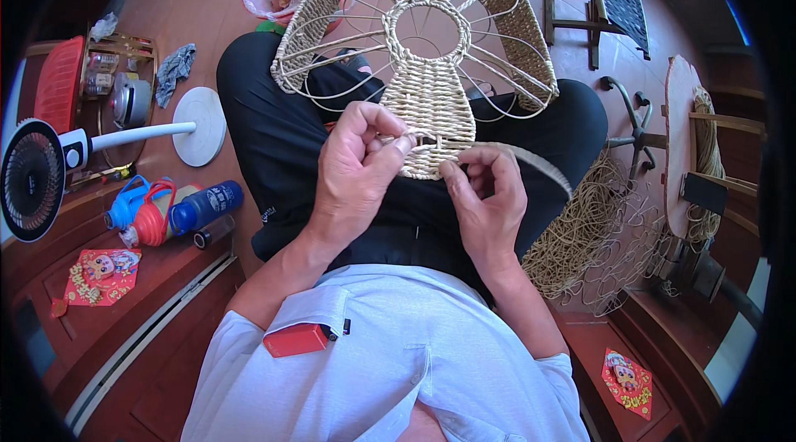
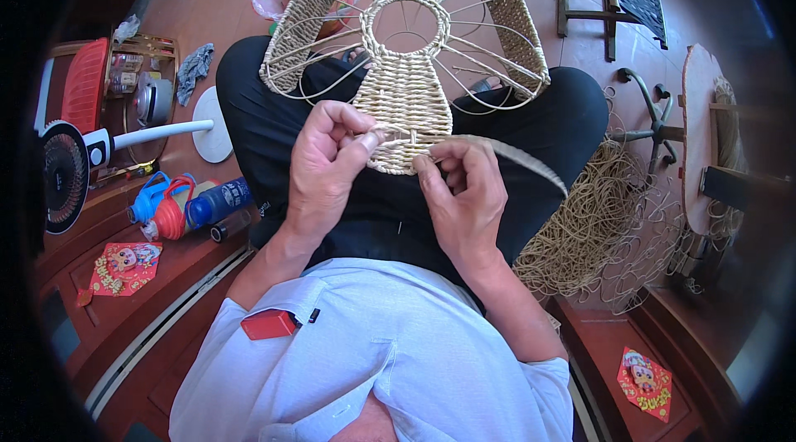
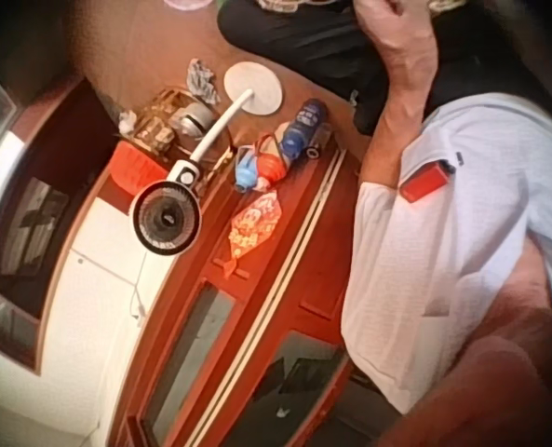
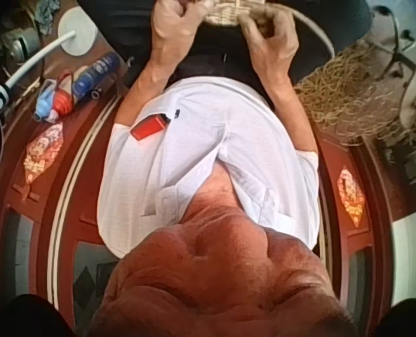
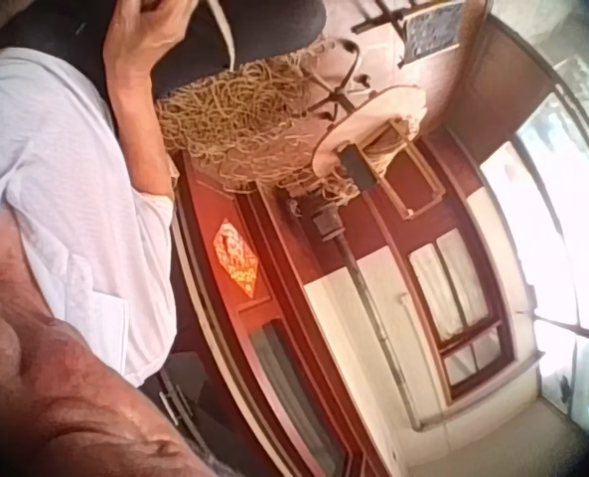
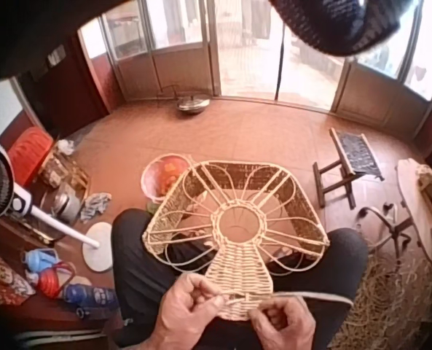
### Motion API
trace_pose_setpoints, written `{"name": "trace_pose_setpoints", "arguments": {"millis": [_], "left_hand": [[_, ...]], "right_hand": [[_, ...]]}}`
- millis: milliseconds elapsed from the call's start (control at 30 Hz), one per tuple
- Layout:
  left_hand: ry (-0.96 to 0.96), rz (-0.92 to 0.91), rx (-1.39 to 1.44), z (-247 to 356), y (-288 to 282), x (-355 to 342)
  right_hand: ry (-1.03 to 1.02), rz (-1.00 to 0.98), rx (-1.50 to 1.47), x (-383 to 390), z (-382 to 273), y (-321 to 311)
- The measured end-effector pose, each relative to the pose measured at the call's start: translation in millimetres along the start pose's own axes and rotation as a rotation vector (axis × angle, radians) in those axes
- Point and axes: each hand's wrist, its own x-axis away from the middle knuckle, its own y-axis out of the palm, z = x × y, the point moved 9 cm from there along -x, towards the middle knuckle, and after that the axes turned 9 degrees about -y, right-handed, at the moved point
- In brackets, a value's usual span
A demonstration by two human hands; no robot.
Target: Weaving a fan-shaped basket frame using straw material.
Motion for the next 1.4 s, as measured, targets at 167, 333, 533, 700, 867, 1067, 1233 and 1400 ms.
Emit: {"name": "trace_pose_setpoints", "arguments": {"millis": [167, 333, 533, 700, 867, 1067, 1233, 1400], "left_hand": [[-0.168, -0.106, 0.324, -3, -17, -1], [-0.162, -0.116, 0.408, 7, -46, -7], [-0.104, -0.012, 0.325, 16, -65, -18], [-0.014, -0.072, 0.132, 35, -48, -25], [0.018, -0.187, 0.095, 50, -25, -20], [0.021, 0.110, -0.251, 34, -58, -6], [-0.225, -0.069, -0.323, -23, -55, 3], [-0.255, -0.098, -0.230, -40, -49, -4]], "right_hand": [[-0.394, -0.062, 0.120, -11, -34, 11], [-0.490, -0.130, 0.213, -12, -37, 19], [-0.566, -0.224, 0.351, -8, -40, 27], [-0.617, -0.282, 0.435, -1, -42, 38], [-0.593, -0.290, 0.426, 3, -42, 42], [-0.578, -0.310, 0.435, 0, -40, 44], [-0.539, -0.328, 0.422, 0, -38, 43], [-0.556, -0.304, 0.396, -1, -38, 42]]}}
